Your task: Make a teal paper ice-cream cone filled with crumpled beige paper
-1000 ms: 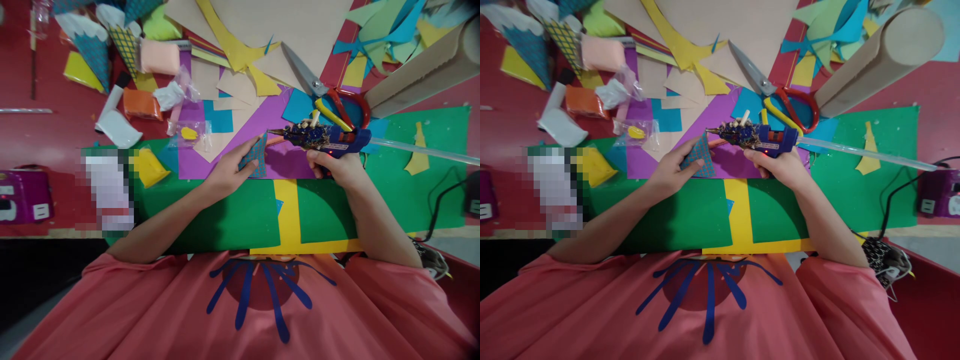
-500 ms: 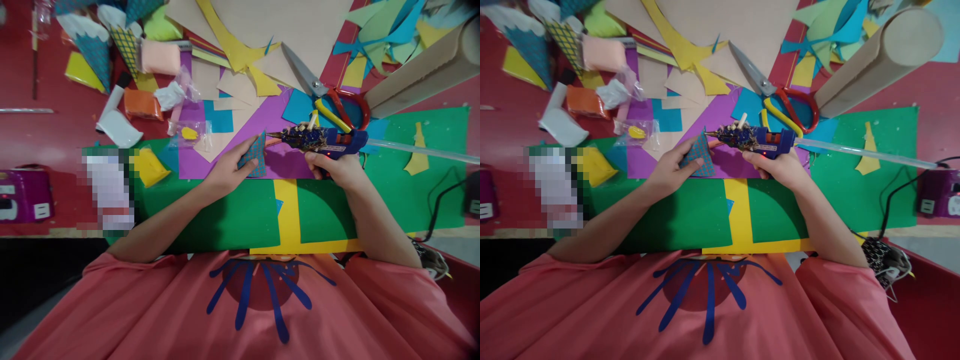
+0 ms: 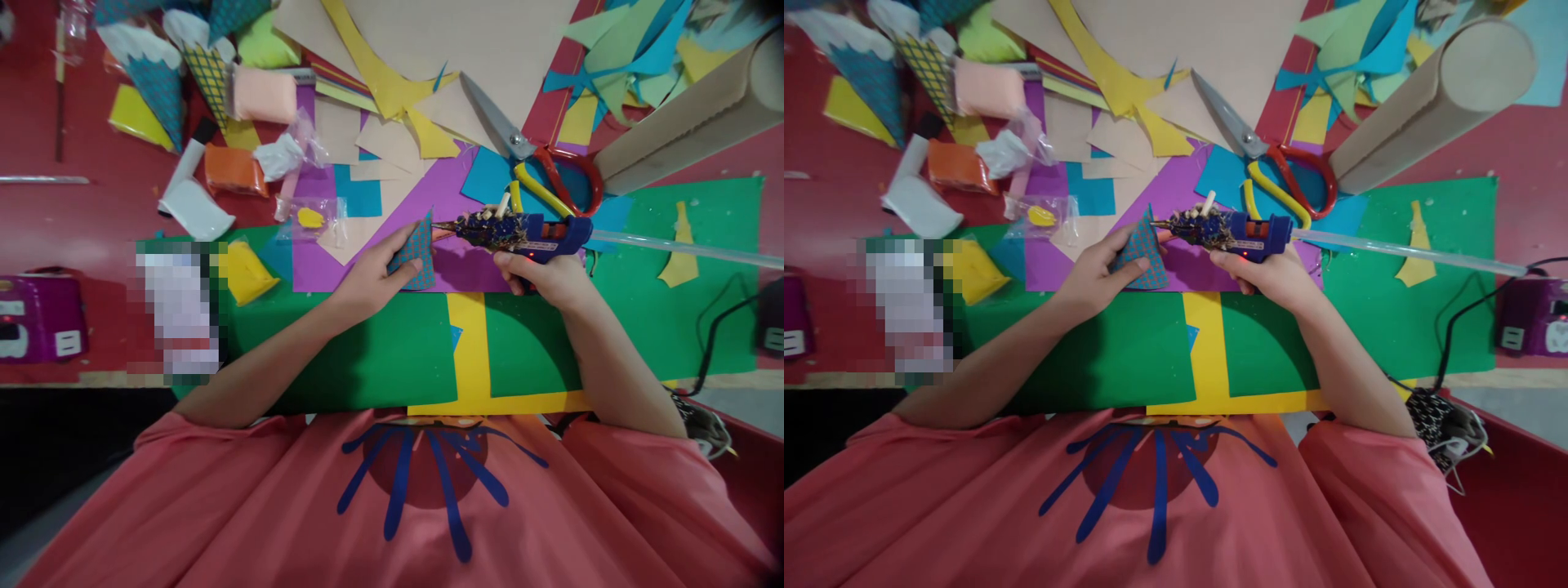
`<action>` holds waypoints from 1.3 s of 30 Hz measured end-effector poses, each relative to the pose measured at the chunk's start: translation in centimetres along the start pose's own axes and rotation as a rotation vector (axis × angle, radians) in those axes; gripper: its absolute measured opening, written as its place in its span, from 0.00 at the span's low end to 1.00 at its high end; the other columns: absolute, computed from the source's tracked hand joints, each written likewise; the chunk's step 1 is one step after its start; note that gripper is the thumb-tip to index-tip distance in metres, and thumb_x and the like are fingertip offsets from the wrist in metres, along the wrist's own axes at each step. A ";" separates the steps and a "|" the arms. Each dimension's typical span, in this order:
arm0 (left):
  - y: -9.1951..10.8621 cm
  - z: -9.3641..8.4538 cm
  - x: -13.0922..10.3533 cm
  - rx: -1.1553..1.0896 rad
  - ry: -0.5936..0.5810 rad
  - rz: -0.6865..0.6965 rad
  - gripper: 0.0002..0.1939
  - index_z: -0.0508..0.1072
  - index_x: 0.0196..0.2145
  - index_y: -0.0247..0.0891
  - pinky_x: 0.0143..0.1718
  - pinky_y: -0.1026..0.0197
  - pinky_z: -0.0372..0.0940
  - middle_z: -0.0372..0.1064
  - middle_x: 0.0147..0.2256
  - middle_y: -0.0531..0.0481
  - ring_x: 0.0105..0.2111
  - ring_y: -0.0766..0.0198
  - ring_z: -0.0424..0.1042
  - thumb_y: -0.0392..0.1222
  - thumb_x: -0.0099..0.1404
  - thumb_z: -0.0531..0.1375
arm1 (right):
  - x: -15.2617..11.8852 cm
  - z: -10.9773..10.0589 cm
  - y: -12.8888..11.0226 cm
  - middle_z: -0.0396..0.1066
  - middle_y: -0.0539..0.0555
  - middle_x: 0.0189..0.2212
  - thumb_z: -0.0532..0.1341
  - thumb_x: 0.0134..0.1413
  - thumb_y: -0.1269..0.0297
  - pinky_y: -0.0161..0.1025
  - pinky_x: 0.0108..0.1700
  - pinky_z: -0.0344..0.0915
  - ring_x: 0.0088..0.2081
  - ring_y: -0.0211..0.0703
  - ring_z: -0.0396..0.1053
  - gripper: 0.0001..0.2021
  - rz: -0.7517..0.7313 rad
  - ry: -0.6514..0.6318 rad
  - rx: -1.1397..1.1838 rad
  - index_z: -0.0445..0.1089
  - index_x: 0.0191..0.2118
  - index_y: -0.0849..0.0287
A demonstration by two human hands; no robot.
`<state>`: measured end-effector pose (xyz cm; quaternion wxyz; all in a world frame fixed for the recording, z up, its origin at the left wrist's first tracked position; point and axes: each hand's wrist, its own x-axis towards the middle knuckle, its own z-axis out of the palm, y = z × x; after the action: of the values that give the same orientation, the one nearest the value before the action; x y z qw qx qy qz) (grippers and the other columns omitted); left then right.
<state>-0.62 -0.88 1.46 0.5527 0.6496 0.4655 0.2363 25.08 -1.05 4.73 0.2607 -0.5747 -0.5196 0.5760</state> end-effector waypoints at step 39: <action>-0.4 -0.1 0.4 0.018 0.056 0.053 0.29 0.64 0.62 0.33 0.60 0.50 0.67 0.70 0.58 0.43 0.57 0.52 0.70 0.49 0.66 0.55 | -0.2 0.2 -0.2 0.62 0.46 0.12 0.68 0.47 0.50 0.34 0.18 0.54 0.15 0.31 0.58 0.19 0.034 -0.035 -0.076 0.64 0.21 0.57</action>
<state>-0.63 -0.47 1.05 0.5272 0.6599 0.4654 0.2646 24.86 -1.18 4.98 0.2198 -0.5828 -0.5356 0.5702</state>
